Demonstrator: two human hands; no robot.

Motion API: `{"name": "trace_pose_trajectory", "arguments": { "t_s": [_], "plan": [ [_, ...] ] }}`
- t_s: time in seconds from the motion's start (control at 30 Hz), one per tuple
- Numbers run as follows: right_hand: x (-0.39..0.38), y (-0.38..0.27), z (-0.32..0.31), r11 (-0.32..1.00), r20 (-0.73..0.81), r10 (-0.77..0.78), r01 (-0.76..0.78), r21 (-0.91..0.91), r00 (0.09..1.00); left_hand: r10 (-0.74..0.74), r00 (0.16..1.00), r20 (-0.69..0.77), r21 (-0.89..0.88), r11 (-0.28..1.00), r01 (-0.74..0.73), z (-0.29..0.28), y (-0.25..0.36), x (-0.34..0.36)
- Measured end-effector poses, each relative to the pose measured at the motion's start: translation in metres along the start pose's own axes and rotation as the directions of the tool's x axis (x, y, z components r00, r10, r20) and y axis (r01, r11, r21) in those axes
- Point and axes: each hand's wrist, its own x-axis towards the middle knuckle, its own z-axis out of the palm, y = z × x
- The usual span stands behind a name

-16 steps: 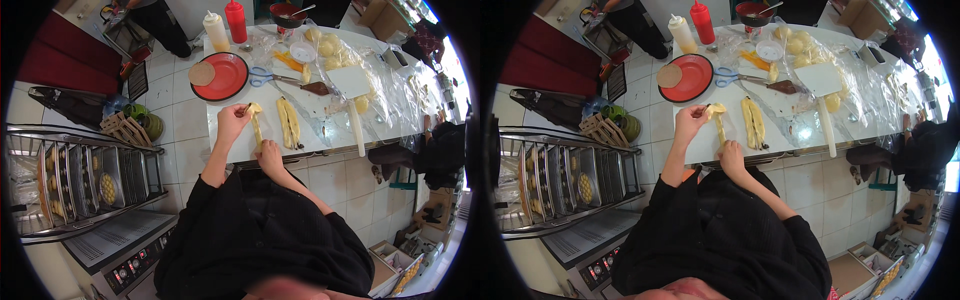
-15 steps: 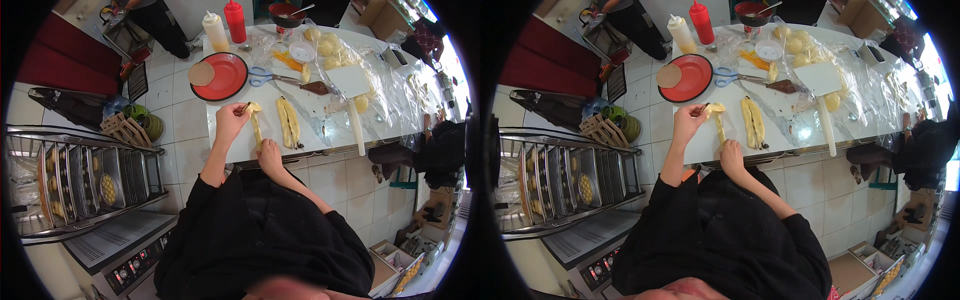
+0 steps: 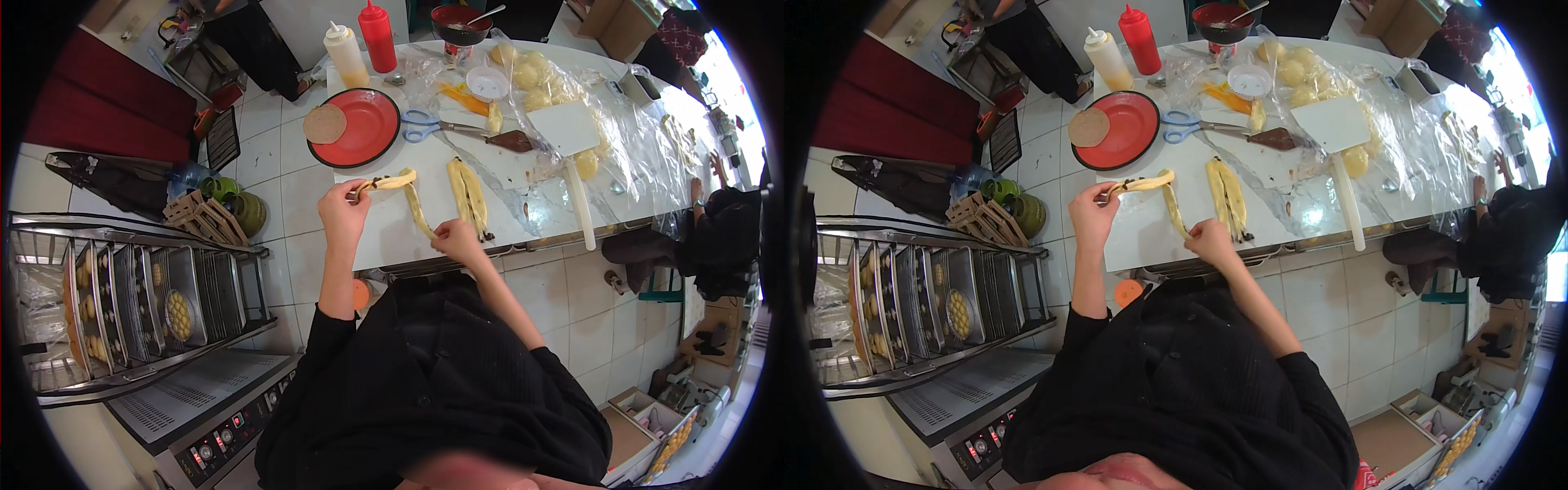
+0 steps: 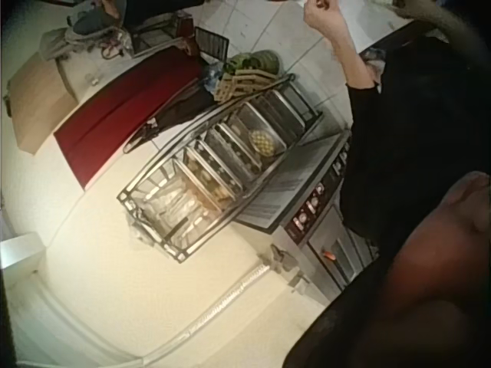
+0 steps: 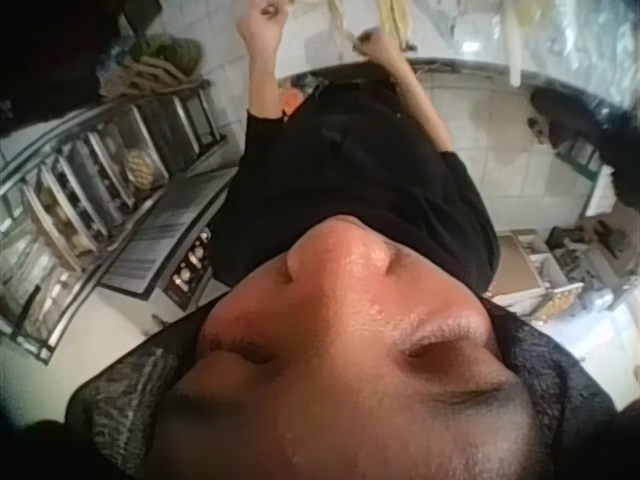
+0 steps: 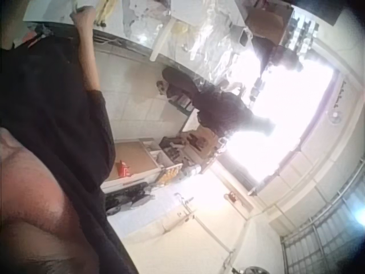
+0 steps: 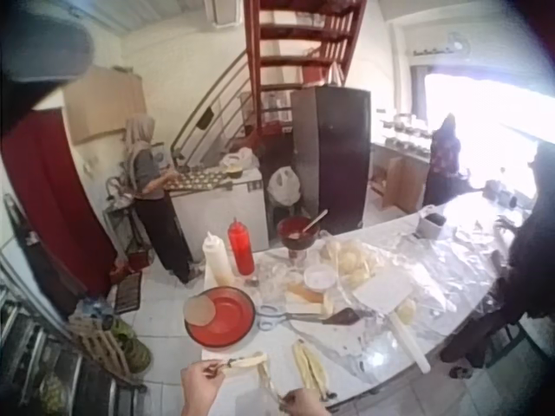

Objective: The person flattens pieces of dough using a rolling pin and by hand, places raisins on top, folds the dough over, cuts slits using a bench scraper, twists the dough, and places it into a paper baking cup.

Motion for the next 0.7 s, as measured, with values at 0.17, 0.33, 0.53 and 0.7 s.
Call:
{"name": "trace_pose_trajectory", "arguments": {
  "t_s": [0.17,0.33,0.53,0.7],
  "plan": [
    [0.001,-0.001,-0.053,0.962,0.0,0.077,-0.075,0.263,0.997,-0.026,0.997,-0.075,0.012,1.0,0.027,-0.009,-0.019,-0.015],
    [0.013,-0.009,-0.08,0.925,-0.125,0.004,0.044,0.378,0.992,-0.073,0.994,-0.08,0.031,0.997,0.076,0.006,-0.036,-0.04],
    [0.012,-0.076,-0.071,0.941,-0.213,-0.179,0.23,0.249,0.961,0.095,0.992,0.089,-0.067,0.994,-0.089,0.061,-0.041,-0.086],
    [0.028,-0.087,0.018,0.926,-0.186,-0.371,0.376,-0.009,0.91,0.146,0.963,0.226,-0.207,0.973,-0.099,0.095,-0.029,-0.11]
  ]
}}
